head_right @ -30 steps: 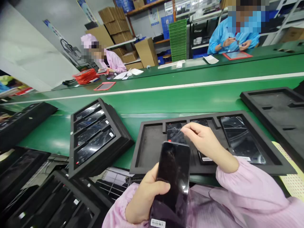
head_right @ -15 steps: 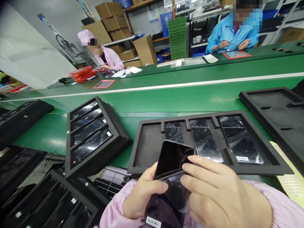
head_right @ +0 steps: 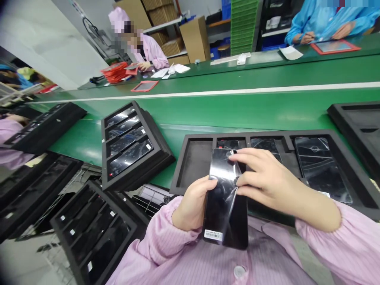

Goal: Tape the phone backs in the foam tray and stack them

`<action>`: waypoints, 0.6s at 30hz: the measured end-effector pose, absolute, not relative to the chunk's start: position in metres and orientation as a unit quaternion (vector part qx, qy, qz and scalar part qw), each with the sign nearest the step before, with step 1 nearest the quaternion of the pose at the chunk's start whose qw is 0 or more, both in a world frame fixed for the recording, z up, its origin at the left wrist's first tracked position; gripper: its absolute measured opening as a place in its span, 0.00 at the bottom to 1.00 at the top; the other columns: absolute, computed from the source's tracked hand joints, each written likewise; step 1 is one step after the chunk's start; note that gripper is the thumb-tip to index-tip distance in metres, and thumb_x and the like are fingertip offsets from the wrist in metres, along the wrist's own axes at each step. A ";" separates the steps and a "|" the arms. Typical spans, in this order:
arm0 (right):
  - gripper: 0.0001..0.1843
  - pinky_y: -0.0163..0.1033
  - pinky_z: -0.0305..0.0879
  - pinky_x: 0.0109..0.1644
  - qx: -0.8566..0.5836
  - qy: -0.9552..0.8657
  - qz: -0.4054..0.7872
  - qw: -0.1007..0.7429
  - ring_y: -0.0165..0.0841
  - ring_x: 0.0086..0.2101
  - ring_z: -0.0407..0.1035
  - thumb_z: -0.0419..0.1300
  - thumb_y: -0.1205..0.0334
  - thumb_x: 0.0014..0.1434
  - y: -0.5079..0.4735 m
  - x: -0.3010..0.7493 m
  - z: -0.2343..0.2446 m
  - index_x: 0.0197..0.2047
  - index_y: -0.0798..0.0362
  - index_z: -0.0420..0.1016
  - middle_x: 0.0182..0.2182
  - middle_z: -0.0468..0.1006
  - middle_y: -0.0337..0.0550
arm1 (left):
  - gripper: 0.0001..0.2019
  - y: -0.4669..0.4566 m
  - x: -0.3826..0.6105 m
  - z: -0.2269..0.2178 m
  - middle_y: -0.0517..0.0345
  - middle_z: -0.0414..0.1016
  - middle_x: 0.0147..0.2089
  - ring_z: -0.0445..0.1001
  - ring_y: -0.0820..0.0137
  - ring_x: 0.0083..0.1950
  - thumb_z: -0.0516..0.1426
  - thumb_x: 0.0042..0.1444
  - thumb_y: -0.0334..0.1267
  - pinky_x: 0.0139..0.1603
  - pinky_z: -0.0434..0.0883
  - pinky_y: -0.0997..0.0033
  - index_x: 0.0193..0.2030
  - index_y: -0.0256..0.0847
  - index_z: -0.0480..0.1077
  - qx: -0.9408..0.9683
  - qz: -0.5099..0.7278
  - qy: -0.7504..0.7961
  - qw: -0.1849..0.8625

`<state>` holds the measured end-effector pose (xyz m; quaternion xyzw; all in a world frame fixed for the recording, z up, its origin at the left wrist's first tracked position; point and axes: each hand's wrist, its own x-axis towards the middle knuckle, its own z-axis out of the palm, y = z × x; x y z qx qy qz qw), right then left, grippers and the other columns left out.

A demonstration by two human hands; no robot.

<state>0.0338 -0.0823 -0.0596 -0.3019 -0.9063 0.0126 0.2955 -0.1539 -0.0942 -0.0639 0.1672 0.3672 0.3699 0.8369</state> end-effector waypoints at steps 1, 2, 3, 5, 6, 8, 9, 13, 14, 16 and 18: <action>0.16 0.55 0.66 0.45 -0.327 -0.894 0.010 0.308 0.45 0.48 0.63 0.51 0.57 0.65 -0.080 0.033 -0.062 0.28 0.51 0.71 0.46 0.70 0.51 | 0.08 -0.094 -0.154 -0.064 0.58 0.72 0.25 0.67 0.74 0.27 0.61 0.38 0.32 0.30 0.62 0.76 0.28 0.32 0.72 0.168 0.375 0.364 0.836; 0.17 0.54 0.65 0.45 -0.352 -0.880 0.010 0.319 0.44 0.46 0.64 0.50 0.57 0.65 -0.078 0.031 -0.064 0.26 0.51 0.70 0.43 0.70 0.51 | 0.08 -0.094 -0.154 -0.064 0.57 0.72 0.26 0.67 0.74 0.27 0.61 0.39 0.32 0.31 0.62 0.76 0.29 0.32 0.73 0.167 0.379 0.360 0.836; 0.18 0.53 0.65 0.44 -0.374 -0.867 0.013 0.330 0.43 0.45 0.64 0.50 0.58 0.65 -0.076 0.029 -0.066 0.25 0.52 0.69 0.41 0.70 0.50 | 0.08 -0.094 -0.155 -0.065 0.57 0.73 0.27 0.69 0.73 0.29 0.60 0.39 0.31 0.33 0.63 0.75 0.30 0.32 0.73 0.164 0.381 0.355 0.838; 0.18 0.52 0.65 0.44 -0.409 -0.845 0.019 0.345 0.42 0.43 0.64 0.49 0.59 0.64 -0.075 0.024 -0.071 0.24 0.52 0.67 0.39 0.70 0.49 | 0.09 -0.094 -0.155 -0.068 0.55 0.75 0.30 0.71 0.71 0.32 0.60 0.41 0.31 0.36 0.65 0.73 0.32 0.32 0.74 0.155 0.379 0.347 0.844; 0.18 0.52 0.65 0.45 -0.421 -0.836 0.022 0.351 0.42 0.43 0.65 0.49 0.59 0.64 -0.074 0.022 -0.074 0.23 0.52 0.67 0.39 0.70 0.49 | 0.10 -0.094 -0.155 -0.069 0.55 0.75 0.30 0.71 0.70 0.33 0.60 0.41 0.31 0.37 0.65 0.72 0.33 0.32 0.75 0.153 0.377 0.346 0.845; 0.17 0.52 0.65 0.45 -0.435 -0.826 0.028 0.356 0.42 0.43 0.64 0.49 0.58 0.64 -0.074 0.019 -0.078 0.24 0.51 0.67 0.39 0.70 0.48 | 0.10 -0.096 -0.154 -0.072 0.55 0.76 0.31 0.72 0.69 0.34 0.59 0.42 0.31 0.38 0.65 0.71 0.34 0.32 0.75 0.158 0.376 0.350 0.843; 0.17 0.52 0.65 0.46 -0.439 -0.824 0.028 0.357 0.43 0.44 0.64 0.49 0.58 0.63 -0.074 0.018 -0.079 0.24 0.51 0.67 0.39 0.70 0.48 | 0.10 -0.097 -0.154 -0.072 0.55 0.76 0.31 0.72 0.68 0.34 0.59 0.42 0.31 0.39 0.65 0.71 0.35 0.33 0.75 0.163 0.376 0.351 0.842; 0.14 0.53 0.64 0.49 -0.408 -0.839 0.024 0.358 0.45 0.49 0.64 0.48 0.57 0.64 -0.081 0.024 -0.071 0.31 0.49 0.70 0.46 0.69 0.48 | 0.12 -0.093 -0.160 -0.070 0.54 0.76 0.32 0.73 0.67 0.35 0.60 0.42 0.33 0.40 0.66 0.70 0.36 0.33 0.74 0.189 0.398 0.352 0.826; 0.13 0.51 0.65 0.49 -0.390 -0.852 0.032 0.349 0.44 0.49 0.64 0.46 0.56 0.65 -0.086 0.029 -0.069 0.37 0.48 0.71 0.49 0.69 0.48 | 0.12 -0.088 -0.166 -0.070 0.55 0.76 0.32 0.73 0.67 0.35 0.60 0.41 0.34 0.40 0.66 0.69 0.36 0.33 0.73 0.198 0.413 0.362 0.812; 0.16 0.43 0.69 0.44 -0.374 -0.871 0.052 0.314 0.40 0.46 0.68 0.43 0.56 0.66 -0.097 0.046 -0.069 0.52 0.49 0.65 0.49 0.70 0.51 | 0.13 -0.074 -0.183 -0.070 0.57 0.75 0.30 0.73 0.67 0.34 0.60 0.41 0.36 0.39 0.67 0.69 0.36 0.35 0.71 0.240 0.454 0.406 0.756; 0.17 0.41 0.72 0.39 -0.416 -0.853 0.012 0.314 0.39 0.40 0.71 0.47 0.56 0.64 -0.111 0.070 -0.083 0.54 0.47 0.63 0.42 0.74 0.49 | 0.13 -0.055 -0.204 -0.073 0.60 0.74 0.30 0.73 0.67 0.34 0.57 0.42 0.38 0.38 0.68 0.70 0.37 0.37 0.69 0.316 0.475 0.476 0.669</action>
